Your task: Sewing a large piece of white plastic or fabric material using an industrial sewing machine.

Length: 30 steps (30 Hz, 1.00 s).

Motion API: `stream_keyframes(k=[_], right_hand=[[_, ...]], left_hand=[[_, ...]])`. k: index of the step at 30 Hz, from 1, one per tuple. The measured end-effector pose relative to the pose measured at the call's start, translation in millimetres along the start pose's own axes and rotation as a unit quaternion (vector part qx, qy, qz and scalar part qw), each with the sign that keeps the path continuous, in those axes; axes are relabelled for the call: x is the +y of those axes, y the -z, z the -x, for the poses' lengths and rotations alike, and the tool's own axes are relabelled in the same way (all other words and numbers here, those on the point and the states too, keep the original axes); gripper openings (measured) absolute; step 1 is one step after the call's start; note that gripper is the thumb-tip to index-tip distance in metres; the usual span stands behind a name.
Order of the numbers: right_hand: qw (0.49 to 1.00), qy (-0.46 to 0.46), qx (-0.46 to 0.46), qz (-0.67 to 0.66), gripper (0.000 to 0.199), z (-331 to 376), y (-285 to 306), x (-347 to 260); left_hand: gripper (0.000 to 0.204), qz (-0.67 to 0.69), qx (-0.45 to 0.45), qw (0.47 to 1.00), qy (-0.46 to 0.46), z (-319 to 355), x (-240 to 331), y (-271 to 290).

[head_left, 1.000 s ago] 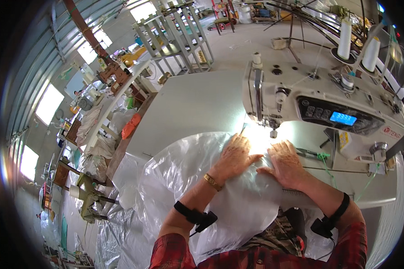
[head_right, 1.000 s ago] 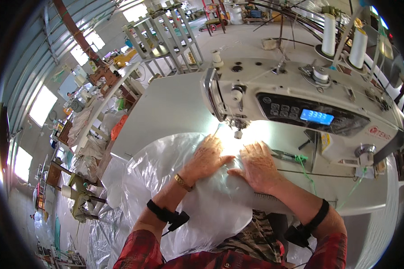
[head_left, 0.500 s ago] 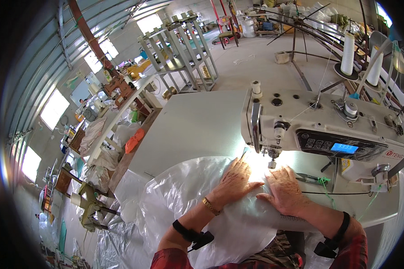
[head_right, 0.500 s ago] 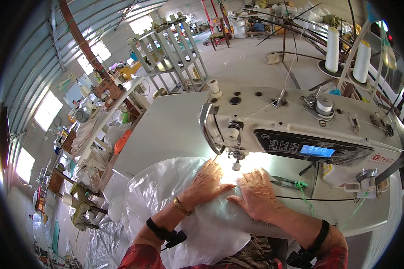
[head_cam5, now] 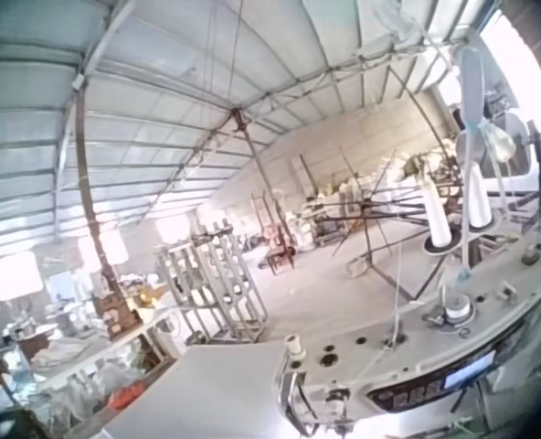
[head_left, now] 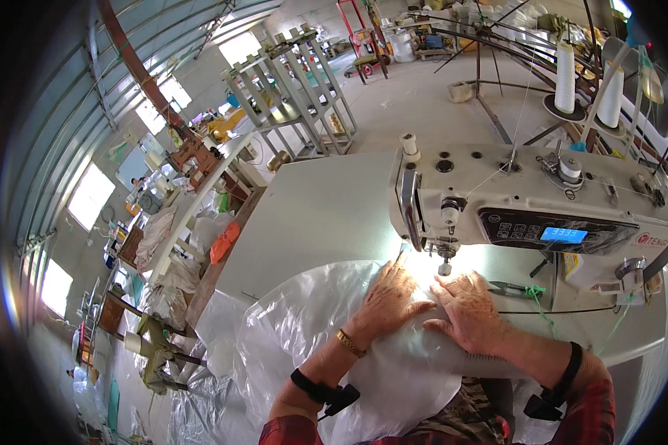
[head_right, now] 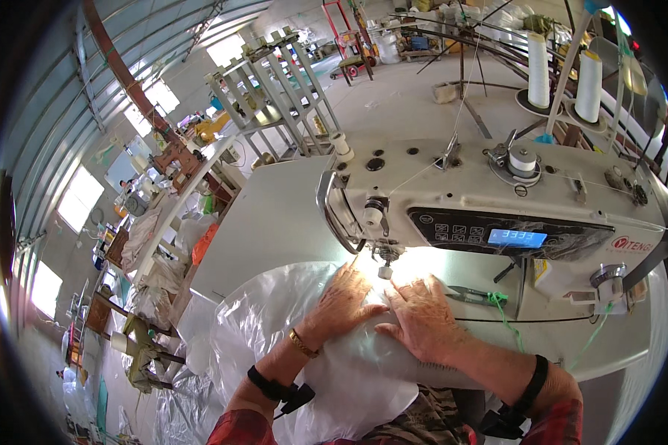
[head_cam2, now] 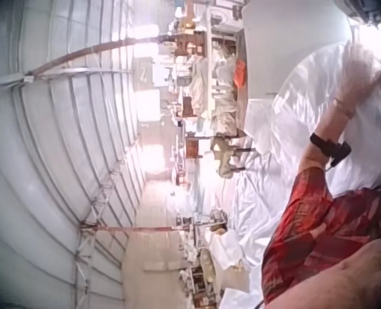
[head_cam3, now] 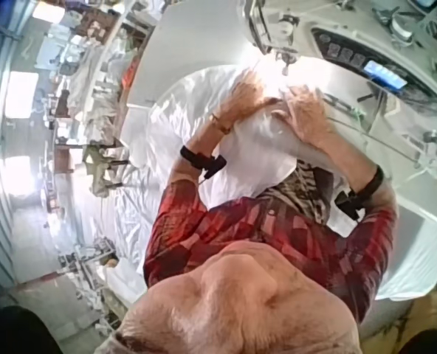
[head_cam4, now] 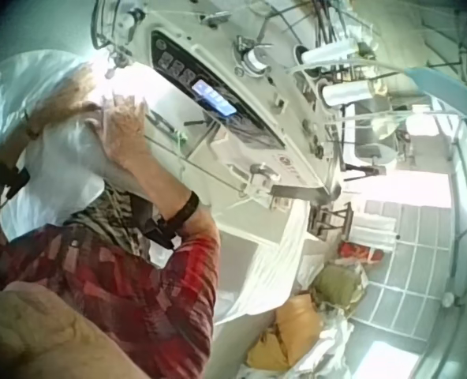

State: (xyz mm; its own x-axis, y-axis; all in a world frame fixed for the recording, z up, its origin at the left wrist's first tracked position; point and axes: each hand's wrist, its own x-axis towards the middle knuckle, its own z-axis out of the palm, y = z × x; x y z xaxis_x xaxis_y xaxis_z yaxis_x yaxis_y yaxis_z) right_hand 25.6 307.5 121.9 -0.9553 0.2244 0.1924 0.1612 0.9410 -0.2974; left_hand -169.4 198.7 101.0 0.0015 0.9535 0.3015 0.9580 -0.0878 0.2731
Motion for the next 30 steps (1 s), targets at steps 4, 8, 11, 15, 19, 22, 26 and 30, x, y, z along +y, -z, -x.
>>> stream_keyframes(k=[4, 8, 11, 15, 19, 22, 26, 30], right_hand=[[0.999, 0.027, 0.04, 0.005, 0.065, 1.0, -2.8, -0.1], [0.999, 0.013, 0.038, -0.003, 0.065, 2.2, -3.4, 0.3], [0.998, 0.035, 0.044, 0.006, 0.065, 2.0, -3.0, 0.4], [1.0, 0.004, -0.011, -0.004, 0.07, 1.8, 0.7, -1.8], [1.0, 0.015, 0.001, -0.004, 0.07, 0.2, 4.7, -2.9], [1.0, 0.009, -0.006, 0.024, 0.069, -0.3, 4.1, -4.6], [1.0, 0.003, -0.007, 0.022, 0.068, 0.8, 2.0, -4.8], [1.0, -0.004, -0.017, 0.001, 0.067, 0.8, 1.5, -2.7]], left_hand=[[0.078, -0.011, -0.021, 1.0, 0.01, -1.0, 2.6, 3.8], [0.08, -0.016, -0.052, 0.998, 0.026, -2.3, 4.2, 5.7], [0.078, -0.011, 0.005, 1.0, 0.002, -1.1, 5.4, 3.8], [0.078, -0.029, -0.035, 0.998, 0.039, -0.5, 5.9, 2.9], [0.076, 0.001, -0.008, 1.0, 0.015, -2.5, 3.1, 3.8], [0.076, 0.003, -0.005, 1.0, 0.017, -1.6, 2.6, 3.7], [0.072, 0.004, 0.012, 1.0, 0.012, 0.0, 3.6, 2.0], [0.071, 0.011, -0.015, 1.0, 0.017, -0.8, 2.1, 1.2]])
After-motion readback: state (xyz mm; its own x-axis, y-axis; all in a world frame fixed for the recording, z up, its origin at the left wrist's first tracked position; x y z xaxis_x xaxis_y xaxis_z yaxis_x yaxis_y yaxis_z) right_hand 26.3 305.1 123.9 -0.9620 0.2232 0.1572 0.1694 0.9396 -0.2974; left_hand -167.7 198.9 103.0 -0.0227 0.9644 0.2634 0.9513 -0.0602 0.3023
